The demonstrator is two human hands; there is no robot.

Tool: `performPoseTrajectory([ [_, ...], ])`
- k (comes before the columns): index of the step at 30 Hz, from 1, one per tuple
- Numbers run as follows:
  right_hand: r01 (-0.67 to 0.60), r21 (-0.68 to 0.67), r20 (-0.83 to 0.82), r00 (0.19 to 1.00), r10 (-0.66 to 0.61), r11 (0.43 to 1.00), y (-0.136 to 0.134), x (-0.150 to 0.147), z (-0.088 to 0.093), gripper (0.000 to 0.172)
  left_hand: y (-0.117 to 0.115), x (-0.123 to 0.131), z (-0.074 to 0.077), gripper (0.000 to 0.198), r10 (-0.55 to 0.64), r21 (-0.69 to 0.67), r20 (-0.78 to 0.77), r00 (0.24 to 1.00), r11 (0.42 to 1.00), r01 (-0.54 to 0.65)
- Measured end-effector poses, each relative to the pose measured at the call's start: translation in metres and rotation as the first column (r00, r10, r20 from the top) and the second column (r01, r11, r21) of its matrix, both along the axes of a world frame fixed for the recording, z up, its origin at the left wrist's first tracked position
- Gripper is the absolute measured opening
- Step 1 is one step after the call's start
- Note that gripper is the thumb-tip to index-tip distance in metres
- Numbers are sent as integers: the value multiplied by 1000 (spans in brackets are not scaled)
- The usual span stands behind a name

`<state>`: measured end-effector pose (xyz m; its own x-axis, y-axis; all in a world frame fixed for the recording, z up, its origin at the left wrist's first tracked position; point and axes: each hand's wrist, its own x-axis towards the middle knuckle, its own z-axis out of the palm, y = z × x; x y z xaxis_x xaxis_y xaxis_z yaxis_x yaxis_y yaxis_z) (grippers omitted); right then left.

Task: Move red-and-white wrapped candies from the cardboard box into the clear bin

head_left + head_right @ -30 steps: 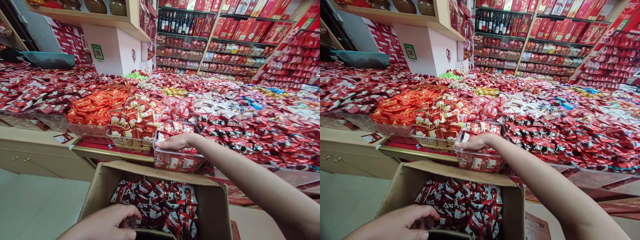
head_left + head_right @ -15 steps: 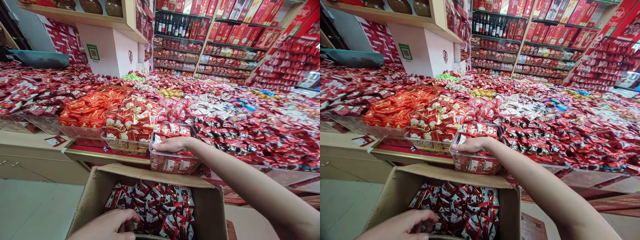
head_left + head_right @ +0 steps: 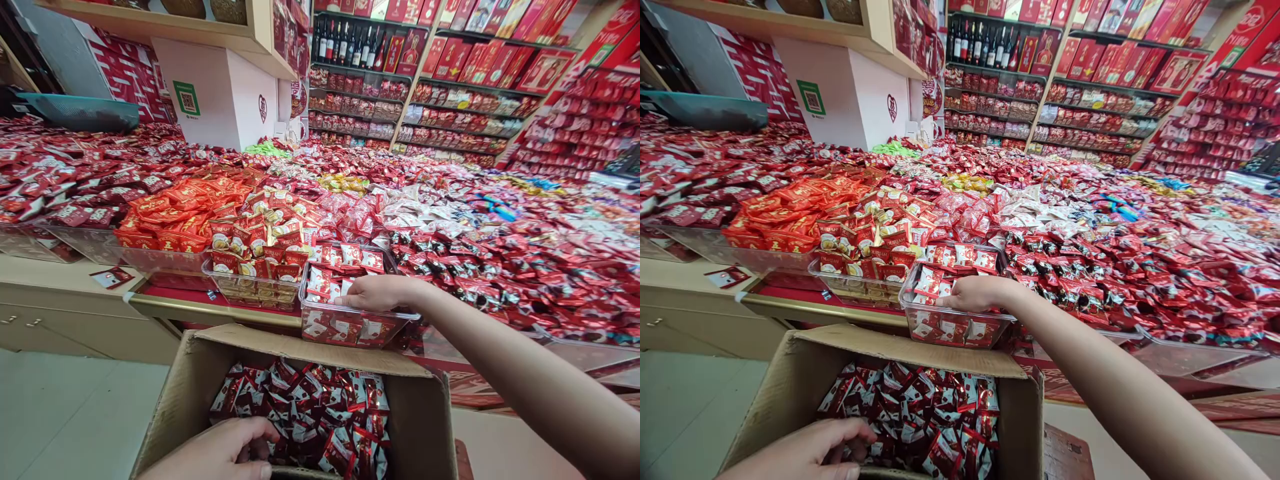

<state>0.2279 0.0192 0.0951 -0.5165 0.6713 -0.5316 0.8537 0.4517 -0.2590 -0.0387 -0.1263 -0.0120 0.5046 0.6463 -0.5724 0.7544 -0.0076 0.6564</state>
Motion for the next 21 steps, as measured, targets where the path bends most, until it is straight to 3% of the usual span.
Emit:
performPoseTrajectory([
  [4, 13, -68, -51, 999, -17, 998, 1, -2, 0, 60, -1, -1, -3, 32, 3, 13, 3, 1000, 1000, -3],
  [10, 8, -37, 28, 1000, -7, 999, 2, -3, 3, 60, 3, -4, -7, 33, 2, 6, -16, 1000, 1000, -2],
  [14, 3, 25, -118, 993, 0, 1000, 11, -2, 2, 48, 5, -4, -10, 33, -10, 23, -51, 999, 1000, 11],
  [17, -43, -77, -216, 976, 25, 996, 18, -9, -1, 38, 6, -2, -10, 33, -28, 22, -60, 998, 999, 30],
  [21, -10, -294, -78, 997, -13, 956, 19, -29, -10, 45, 7, 1, -8, 35, -33, 24, -52, 998, 999, 34],
])
